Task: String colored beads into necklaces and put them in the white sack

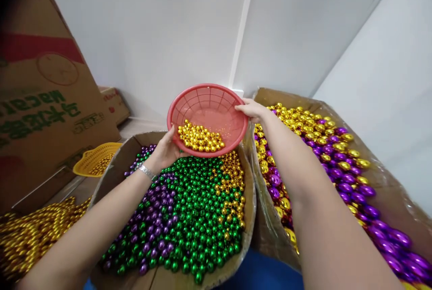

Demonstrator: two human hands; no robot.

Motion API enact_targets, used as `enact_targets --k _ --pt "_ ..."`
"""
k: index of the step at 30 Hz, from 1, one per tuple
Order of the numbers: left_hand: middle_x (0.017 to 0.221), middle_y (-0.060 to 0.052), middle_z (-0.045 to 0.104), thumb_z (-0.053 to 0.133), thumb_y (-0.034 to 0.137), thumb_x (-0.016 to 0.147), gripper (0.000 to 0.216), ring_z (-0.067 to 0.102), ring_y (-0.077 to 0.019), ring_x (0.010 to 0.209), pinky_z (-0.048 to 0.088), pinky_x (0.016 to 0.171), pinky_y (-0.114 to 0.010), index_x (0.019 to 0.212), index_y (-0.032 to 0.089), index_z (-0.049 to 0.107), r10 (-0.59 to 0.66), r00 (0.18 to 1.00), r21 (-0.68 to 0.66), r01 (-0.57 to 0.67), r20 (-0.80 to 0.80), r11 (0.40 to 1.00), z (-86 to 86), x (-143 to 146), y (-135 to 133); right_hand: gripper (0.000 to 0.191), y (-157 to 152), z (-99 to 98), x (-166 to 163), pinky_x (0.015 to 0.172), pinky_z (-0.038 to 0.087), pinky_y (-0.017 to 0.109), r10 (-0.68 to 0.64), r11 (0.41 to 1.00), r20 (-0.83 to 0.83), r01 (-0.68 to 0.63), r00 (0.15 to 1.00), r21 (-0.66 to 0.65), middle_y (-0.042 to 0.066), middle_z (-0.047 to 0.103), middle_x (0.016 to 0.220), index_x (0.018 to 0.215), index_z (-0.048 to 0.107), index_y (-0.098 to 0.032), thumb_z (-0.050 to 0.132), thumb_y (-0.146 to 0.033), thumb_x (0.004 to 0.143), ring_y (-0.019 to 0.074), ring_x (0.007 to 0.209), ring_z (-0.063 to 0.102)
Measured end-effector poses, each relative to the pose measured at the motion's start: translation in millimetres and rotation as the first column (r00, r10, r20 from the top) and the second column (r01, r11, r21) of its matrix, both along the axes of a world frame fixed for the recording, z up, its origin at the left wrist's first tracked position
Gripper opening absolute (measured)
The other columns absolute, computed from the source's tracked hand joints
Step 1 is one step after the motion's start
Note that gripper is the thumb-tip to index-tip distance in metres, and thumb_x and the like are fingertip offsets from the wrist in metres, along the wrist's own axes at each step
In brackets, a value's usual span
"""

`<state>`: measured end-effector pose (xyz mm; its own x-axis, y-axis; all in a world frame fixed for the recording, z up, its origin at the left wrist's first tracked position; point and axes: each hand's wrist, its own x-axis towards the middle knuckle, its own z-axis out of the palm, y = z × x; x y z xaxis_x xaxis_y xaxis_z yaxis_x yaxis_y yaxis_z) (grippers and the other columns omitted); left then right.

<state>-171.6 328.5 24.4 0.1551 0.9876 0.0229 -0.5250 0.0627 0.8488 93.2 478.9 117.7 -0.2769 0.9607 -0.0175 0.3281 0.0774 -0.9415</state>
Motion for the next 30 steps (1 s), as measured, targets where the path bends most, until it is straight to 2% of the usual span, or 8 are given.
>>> enact_targets --k 4,8,15,22,26,30 --pt "0.107 -0.011 0.067 0.066 0.028 0.075 0.035 0.065 -0.0238 0.089 0.054 0.078 -0.043 0.107 0.016 0.059 0.019 0.998 -0.083 -0.015 0.059 0.996 -12.1 15.6 -29.0 0.025 -14.6 -5.1 6.6 0.079 0.056 0.035 0.171 0.985 -0.060 -0.169 0.983 0.025 -0.001 0.071 0.094 0.104 0.063 -0.024 0.061 -0.016 0.081 0.0152 0.081 0.067" --pt "0.106 -0.008 0.067 0.071 0.012 0.067 0.050 0.066 -0.0217 0.087 0.056 0.076 -0.038 0.114 0.018 0.056 0.112 0.993 -0.119 -0.106 0.042 0.987 -26.4 37.8 -63.7 0.032 -23.5 -13.2 6.7 0.084 0.055 0.040 0.294 0.955 -0.053 -0.291 0.954 0.065 0.001 0.069 0.103 0.109 0.063 -0.026 0.067 -0.025 0.077 0.0186 0.089 0.065" --pt "0.115 -0.010 0.063 0.075 0.018 0.066 0.063 0.059 -0.0262 0.106 0.046 0.095 -0.043 0.124 0.019 0.050 0.257 0.961 -0.049 -0.263 -0.106 0.964 -42.3 73.8 -124.8 0.040 -45.8 -22.5 1.1 0.093 0.049 0.039 0.436 0.895 -0.055 -0.426 0.898 0.133 0.001 0.065 0.114 0.112 0.063 -0.026 0.070 -0.038 0.075 0.0212 0.106 0.058" --pt "0.138 -0.010 0.045 0.072 0.025 0.069 0.085 0.043 -0.0278 0.125 0.034 0.105 -0.045 0.140 0.024 0.025 0.394 0.891 0.133 -0.373 -0.227 0.918 -62.3 96.4 -151.6 0.045 -71.9 -33.5 7.1 0.093 0.048 0.041 0.436 0.893 -0.085 -0.419 0.896 0.162 0.003 0.067 0.108 0.110 0.065 -0.023 0.073 -0.042 0.070 0.0212 0.099 0.061" --pt "0.141 -0.011 0.039 0.070 0.028 0.072 0.090 0.036 -0.0270 0.130 0.030 0.109 -0.044 0.143 0.024 0.014 0.426 0.831 0.254 -0.353 -0.358 0.901 -67.1 105.3 -161.5 0.046 -79.1 -39.5 11.2 0.094 0.046 0.040 0.409 0.904 -0.123 -0.382 0.904 0.193 0.003 0.068 0.105 0.107 0.065 -0.022 0.075 -0.042 0.067 0.0217 0.099 0.061" --pt "0.140 -0.012 0.039 0.067 0.026 0.074 0.090 0.035 -0.0279 0.131 0.030 0.109 -0.046 0.144 0.021 0.011 0.392 0.771 0.353 -0.231 -0.502 0.906 -68.8 100.3 -170.6 0.044 -83.2 -45.0 16.6 0.092 0.046 0.037 0.382 0.914 -0.159 -0.346 0.911 0.213 0.002 0.070 0.100 0.103 0.066 -0.023 0.076 -0.044 0.066 0.0213 0.097 0.062"
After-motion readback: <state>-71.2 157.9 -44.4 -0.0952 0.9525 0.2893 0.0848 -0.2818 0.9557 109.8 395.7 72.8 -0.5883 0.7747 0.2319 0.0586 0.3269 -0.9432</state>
